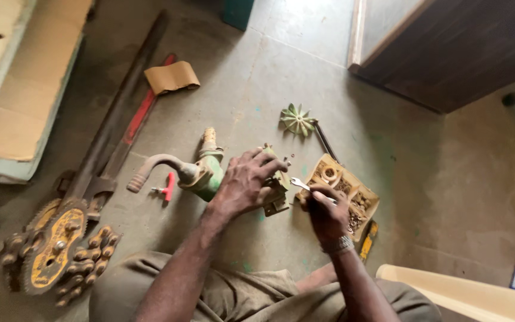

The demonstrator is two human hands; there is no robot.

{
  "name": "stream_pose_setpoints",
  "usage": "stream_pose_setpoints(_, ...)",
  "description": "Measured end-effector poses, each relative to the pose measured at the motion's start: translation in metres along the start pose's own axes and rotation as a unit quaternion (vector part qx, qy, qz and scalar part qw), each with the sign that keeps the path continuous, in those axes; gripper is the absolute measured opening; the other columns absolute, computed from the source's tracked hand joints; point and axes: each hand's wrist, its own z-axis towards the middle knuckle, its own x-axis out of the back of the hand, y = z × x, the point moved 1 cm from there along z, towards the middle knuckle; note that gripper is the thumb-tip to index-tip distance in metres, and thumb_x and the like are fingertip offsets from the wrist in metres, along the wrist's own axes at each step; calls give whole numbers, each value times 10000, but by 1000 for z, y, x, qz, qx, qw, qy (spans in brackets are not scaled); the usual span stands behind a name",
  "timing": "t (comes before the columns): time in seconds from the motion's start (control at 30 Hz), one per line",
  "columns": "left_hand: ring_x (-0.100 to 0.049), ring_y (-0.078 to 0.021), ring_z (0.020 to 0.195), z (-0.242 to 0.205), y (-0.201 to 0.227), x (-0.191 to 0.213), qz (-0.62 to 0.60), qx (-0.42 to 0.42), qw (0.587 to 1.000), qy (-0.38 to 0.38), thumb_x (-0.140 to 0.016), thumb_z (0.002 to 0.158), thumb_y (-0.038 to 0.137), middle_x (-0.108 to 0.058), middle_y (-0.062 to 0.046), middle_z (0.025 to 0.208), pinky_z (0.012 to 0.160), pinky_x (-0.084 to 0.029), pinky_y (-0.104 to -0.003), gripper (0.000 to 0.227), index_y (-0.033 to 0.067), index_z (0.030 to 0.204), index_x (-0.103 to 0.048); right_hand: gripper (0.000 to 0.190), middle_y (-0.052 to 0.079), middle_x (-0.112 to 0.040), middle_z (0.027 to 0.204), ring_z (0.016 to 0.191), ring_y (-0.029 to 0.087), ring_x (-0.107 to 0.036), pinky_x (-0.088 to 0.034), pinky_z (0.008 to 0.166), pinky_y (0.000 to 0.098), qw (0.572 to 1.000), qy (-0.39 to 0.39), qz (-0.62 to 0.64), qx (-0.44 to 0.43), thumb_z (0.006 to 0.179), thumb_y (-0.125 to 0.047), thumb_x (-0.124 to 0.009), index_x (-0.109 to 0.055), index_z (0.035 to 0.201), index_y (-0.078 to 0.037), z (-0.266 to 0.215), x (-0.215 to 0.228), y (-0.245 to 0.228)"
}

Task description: The person sits on the floor and uses a wrench and a hammer to adjust and tighten components on a green motor or pump assembly. They repeatedly reposition the device and strike it with the hammer while holding it steady.

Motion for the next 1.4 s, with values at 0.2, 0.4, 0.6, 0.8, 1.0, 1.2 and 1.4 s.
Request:
stream_pose_setpoints(0.2,-452,-311,1374,-2,0,3,-30,-21,999,34,-822,742,142,-602,36,1317,1037,-397,-551,447,284,1150,-709,189,158,-741,934,811,263,-725,-572,697,330,980,-37,154,-117,927,-40,-689,-681,1109,11,18,26,44)
stream_pose_setpoints(0.4,-454,-309,1367,-1,-1,2,-19,-37,998,37,-807,770,151,-594,26,1316,1035,-388,-559,389,276,1123,-703,214,166,-749,974,825,251,-739,-598,707,327,975,-64,159,-142,942,-46,-686,-666,1148,9,24,28,52)
stream_pose_setpoints(0.6,-441,-320,1365,1,0,1,-4,-34,999,31,-801,764,147,-586,19,1327,1031,-380,-572,419,281,1144,-687,233,179,-755,1009,842,252,-753,-598,673,308,969,-89,178,-147,955,-21,-668,-661,1185,17,28,22,51)
stream_pose_setpoints(0.8,-432,-311,1383,0,1,1,-4,-20,1000,23,-797,787,172,-587,25,1334,1041,-375,-578,391,292,1145,-695,223,194,-754,1027,865,268,-761,-618,727,327,957,-110,217,-161,971,0,-646,-652,1192,27,26,22,49)
stream_pose_setpoints(1.0,-426,-312,1387,1,0,0,-6,-17,1000,19,-800,789,187,-582,21,1342,1044,-375,-579,385,289,1145,-692,219,194,-755,1034,877,270,-765,-613,705,316,951,-126,227,-165,991,-7,-641,-651,1208,22,25,19,50)
stream_pose_setpoints(1.2,-431,-317,1385,1,-1,0,0,-24,1000,20,-800,784,189,-577,19,1347,1049,-375,-582,393,283,1149,-688,234,188,-750,1046,887,262,-763,-611,703,314,952,-124,229,-162,998,-20,-634,-636,1229,17,24,17,53)
stream_pose_setpoints(1.4,-441,-320,1373,1,-1,-1,-2,-28,999,24,-800,778,195,-587,21,1333,1046,-378,-582,392,286,1144,-694,256,189,-744,1059,888,256,-758,-603,711,310,959,-122,222,-131,1009,-34,-639,-622,1258,22,14,6,48)
